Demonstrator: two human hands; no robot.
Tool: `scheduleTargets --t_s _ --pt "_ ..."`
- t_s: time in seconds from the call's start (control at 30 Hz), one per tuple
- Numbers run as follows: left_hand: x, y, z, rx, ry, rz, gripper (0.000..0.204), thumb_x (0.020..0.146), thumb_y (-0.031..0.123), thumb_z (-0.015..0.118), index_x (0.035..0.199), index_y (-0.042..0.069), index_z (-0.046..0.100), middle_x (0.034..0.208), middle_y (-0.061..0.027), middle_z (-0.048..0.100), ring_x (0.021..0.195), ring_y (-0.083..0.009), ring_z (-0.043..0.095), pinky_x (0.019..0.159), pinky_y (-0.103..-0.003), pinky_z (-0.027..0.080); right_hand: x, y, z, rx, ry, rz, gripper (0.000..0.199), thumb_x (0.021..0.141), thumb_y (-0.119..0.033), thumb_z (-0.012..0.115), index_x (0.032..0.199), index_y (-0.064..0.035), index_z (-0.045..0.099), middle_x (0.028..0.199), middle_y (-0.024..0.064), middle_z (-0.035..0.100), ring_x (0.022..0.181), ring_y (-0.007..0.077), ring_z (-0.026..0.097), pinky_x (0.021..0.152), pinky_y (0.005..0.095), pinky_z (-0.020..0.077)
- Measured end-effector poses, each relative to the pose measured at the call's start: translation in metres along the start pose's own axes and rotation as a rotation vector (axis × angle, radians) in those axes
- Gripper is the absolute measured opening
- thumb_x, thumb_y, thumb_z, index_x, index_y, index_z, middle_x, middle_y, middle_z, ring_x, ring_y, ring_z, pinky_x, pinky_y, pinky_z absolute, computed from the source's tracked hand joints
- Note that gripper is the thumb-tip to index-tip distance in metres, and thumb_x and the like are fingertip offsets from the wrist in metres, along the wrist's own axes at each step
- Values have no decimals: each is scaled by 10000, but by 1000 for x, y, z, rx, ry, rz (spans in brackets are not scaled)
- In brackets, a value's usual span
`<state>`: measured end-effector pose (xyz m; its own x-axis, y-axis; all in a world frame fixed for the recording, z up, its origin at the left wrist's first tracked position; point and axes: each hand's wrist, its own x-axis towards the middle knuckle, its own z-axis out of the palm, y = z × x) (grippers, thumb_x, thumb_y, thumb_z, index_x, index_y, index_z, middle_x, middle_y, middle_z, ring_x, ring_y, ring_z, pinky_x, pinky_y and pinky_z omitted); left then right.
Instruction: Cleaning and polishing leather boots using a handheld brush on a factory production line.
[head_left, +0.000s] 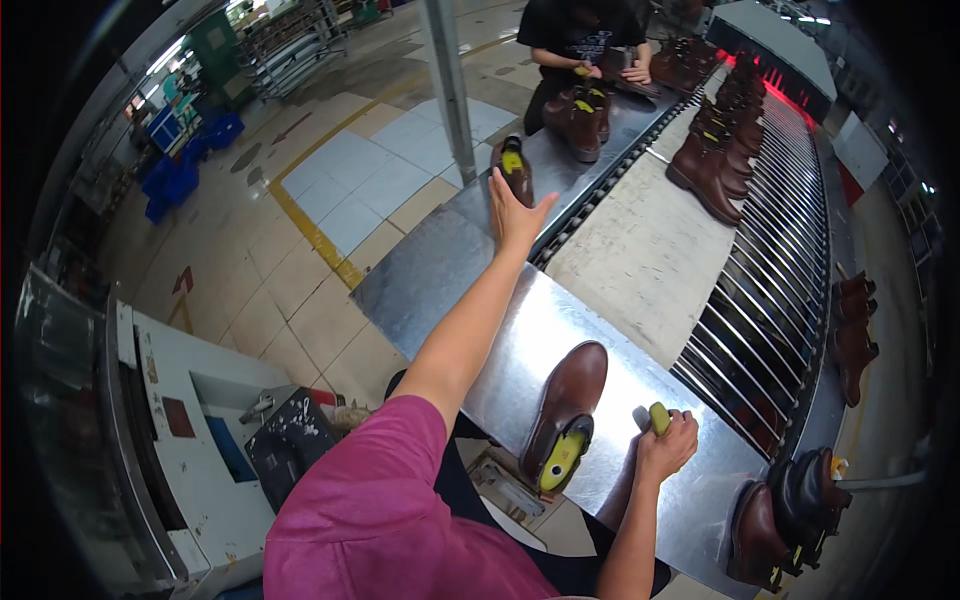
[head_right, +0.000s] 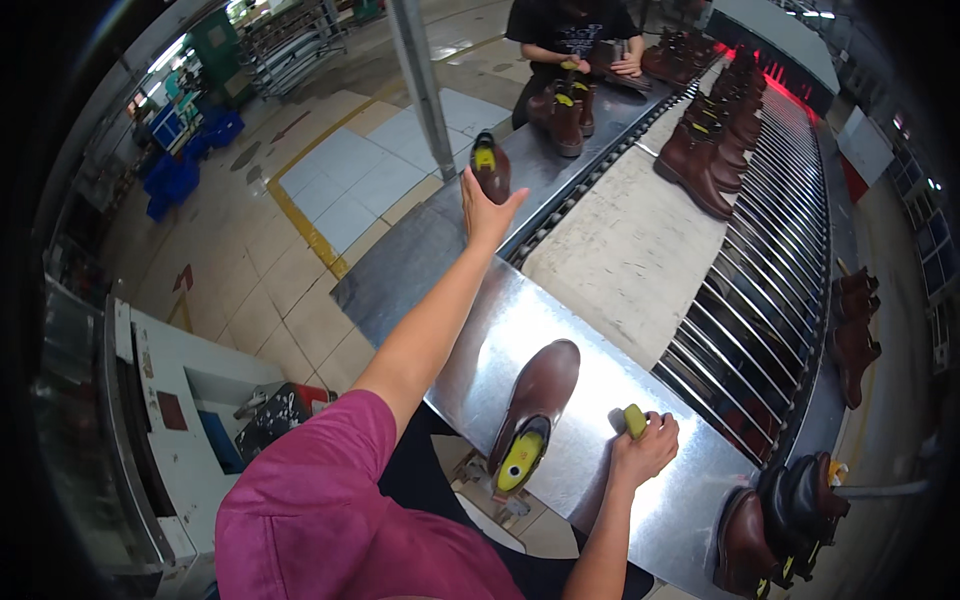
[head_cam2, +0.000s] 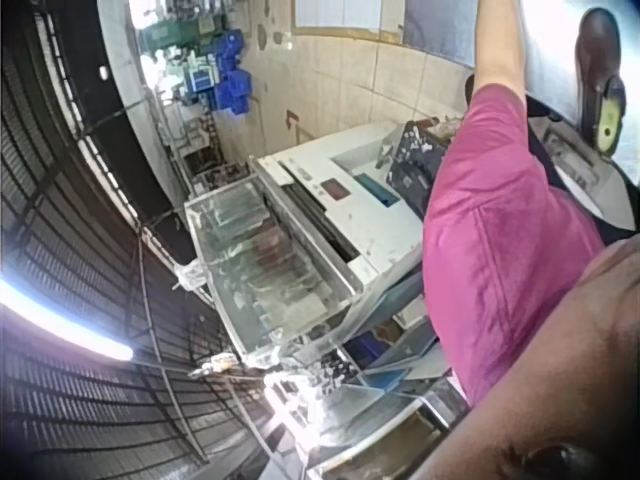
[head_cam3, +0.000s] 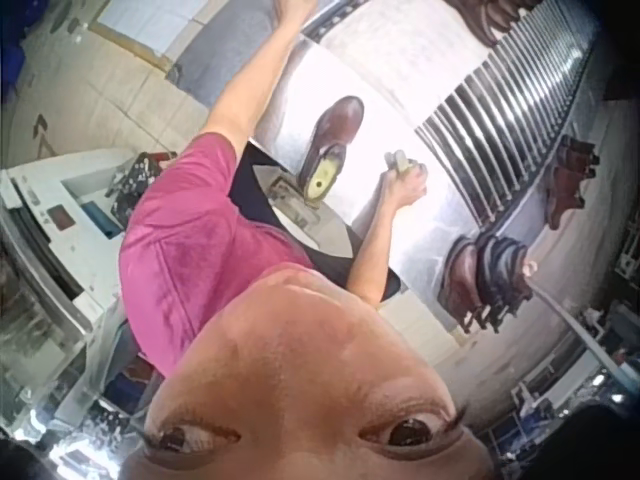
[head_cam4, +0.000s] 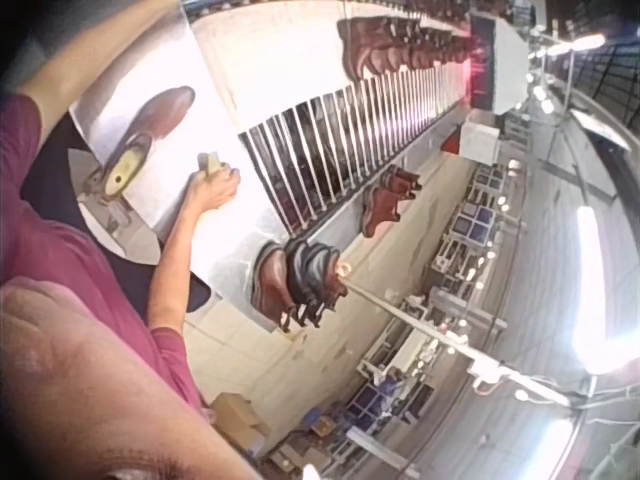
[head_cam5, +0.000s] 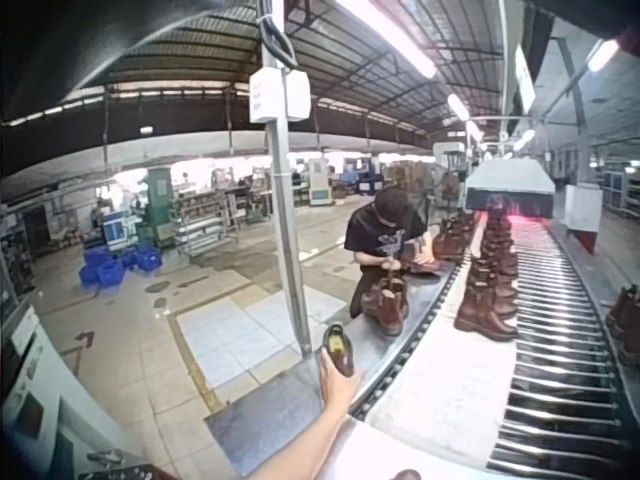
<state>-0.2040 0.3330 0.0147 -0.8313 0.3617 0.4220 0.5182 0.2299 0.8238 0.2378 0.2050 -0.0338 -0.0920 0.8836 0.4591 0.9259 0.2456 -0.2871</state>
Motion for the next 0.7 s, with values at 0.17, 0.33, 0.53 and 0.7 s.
scheduleTargets --t_s 0.17,0.33,0.53,0.7 --pt "50 -40 29 -10 62 -144 856 716 298 817 1471 119 458 1254 -220 663 1137 -404 651 969 -452 528 5 -5 0 15 -15 -20 371 707 -24 720 1065 -58 629 1236 170 576 1247 368 515 1082 497 369" --pt "44 -76 -37 -130 -110 -17 443 742 330 792 1052 24 711 935 -182 751 923 -348 733 808 -437 568 9 -11 1 56 -29 -23 340 719 -13 701 1049 -49 625 1230 183 574 1243 369 516 1085 502 366" --pt "-122 -27 -202 -284 -541 -164 490 793 226 805 1171 -51 660 1083 -131 741 980 -183 707 848 -353 559 5 0 -4 40 0 -1 341 697 10 673 1031 -45 630 1218 186 581 1215 369 524 1069 498 372" --pt "-208 0 -277 -286 -636 115 822 804 186 809 1517 65 420 1225 -140 706 1126 -192 679 960 -328 520 -1 -8 -10 22 -42 29 318 813 -76 686 1131 -83 679 1197 162 645 1104 394 592 988 454 463"
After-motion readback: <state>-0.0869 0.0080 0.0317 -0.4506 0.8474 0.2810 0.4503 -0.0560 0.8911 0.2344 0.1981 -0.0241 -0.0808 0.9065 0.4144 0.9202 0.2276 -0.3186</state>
